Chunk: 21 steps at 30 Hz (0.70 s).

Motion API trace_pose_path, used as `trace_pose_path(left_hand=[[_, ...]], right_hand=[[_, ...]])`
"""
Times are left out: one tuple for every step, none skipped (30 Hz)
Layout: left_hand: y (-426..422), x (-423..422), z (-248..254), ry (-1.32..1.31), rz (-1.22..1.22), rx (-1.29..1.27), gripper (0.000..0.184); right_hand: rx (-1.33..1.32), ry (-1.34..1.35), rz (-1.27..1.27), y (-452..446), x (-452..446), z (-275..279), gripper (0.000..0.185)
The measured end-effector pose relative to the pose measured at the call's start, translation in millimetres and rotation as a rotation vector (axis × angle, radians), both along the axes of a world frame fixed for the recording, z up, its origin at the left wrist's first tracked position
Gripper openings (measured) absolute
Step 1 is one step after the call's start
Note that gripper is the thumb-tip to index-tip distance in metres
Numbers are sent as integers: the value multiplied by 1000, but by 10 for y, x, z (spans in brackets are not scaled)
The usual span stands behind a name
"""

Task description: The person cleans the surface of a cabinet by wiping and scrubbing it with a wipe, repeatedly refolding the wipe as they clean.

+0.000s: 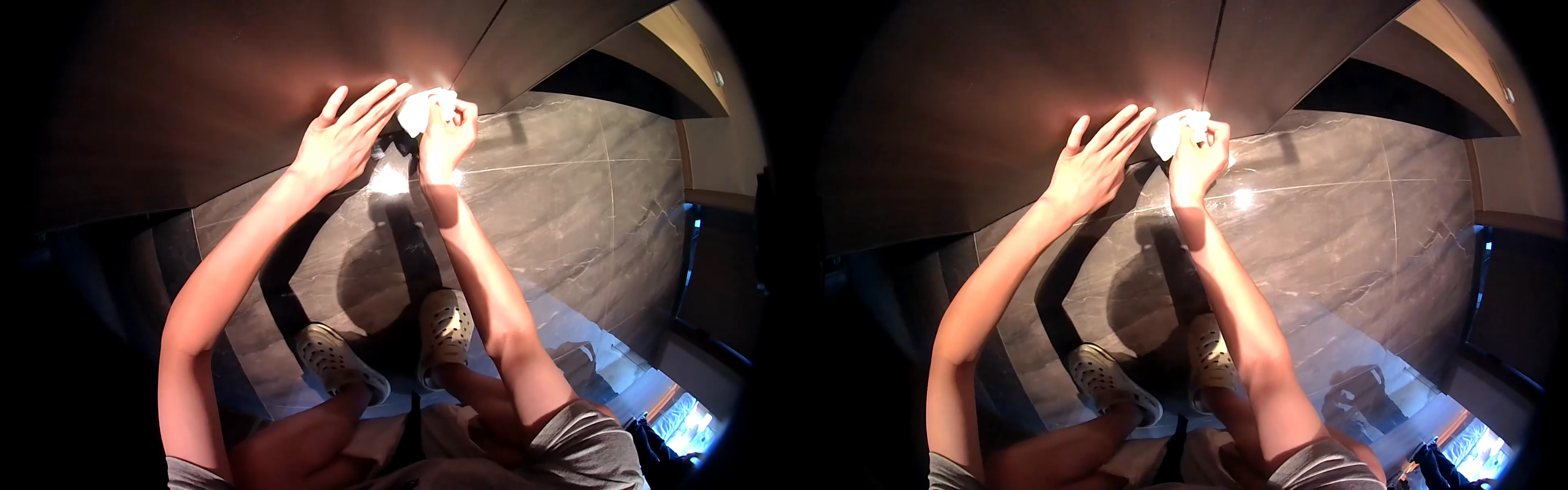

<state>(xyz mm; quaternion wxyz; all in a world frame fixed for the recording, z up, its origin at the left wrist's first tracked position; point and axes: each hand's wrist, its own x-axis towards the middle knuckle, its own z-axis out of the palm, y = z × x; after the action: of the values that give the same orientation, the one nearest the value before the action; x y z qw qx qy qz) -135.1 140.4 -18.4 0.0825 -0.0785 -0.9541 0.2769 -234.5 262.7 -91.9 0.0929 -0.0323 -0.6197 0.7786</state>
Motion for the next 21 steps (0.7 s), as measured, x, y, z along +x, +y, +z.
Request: trace_pose_path(left_hand=[[4,17,7,17,-2,-18,80],[8,52,-9,29,-6,-28,79],[-4,51,-15,47,-13,-40,79],[-24,22,-1,76,-21,-59,78],[-24,19,25,45,-12,-111,79],[-14,42,41,45,-4,-94,80],[-7,53,49,54,2,-79,80],[-9,51,49,66,7,-67,81],[9,69,39,81,42,-59,82],[-5,79,46,113,61,-39,82],[-15,92,43,142,77,-16,82],[-11,115,26,167,93,14,83],[-42,118,10,175,90,66,83],[-59,117,-17,160,96,78,82],[-72,104,-18,142,81,118,82],[-84,112,-17,118,69,158,82],[-110,101,-34,129,67,102,83],[-153,72,-53,154,53,65,82],[-187,57,-76,170,44,31,82],[-200,77,-98,181,34,0,81],[-186,99,-56,163,39,18,78]], right_hand=[[20,11,-9,-22,15,39,19],[42,19,-15,-29,60,77,19],[46,11,-22,-29,77,103,19],[57,-23,-30,-50,55,68,19],[70,-59,-35,-62,56,-6,20],[86,-98,-41,-61,77,-20,20],[127,-77,-44,-52,81,-31,20],[56,-42,-13,-55,61,-45,20],[-14,-14,21,-62,85,25,19],[-80,8,51,-67,109,115,19],[-54,41,60,-82,131,189,18],[-66,24,55,-75,152,111,18],[-77,10,48,-71,146,44,19],[-95,10,41,-89,100,3,19],[-107,-108,36,-99,149,45,20],[-95,-112,35,-100,138,29,20],[-84,-114,33,-96,117,-12,20],[-73,-116,33,-113,101,-42,20],[-125,-46,61,-124,149,96,19],[-85,-34,63,-126,201,221,19],[-45,-21,67,-130,237,327,19]])
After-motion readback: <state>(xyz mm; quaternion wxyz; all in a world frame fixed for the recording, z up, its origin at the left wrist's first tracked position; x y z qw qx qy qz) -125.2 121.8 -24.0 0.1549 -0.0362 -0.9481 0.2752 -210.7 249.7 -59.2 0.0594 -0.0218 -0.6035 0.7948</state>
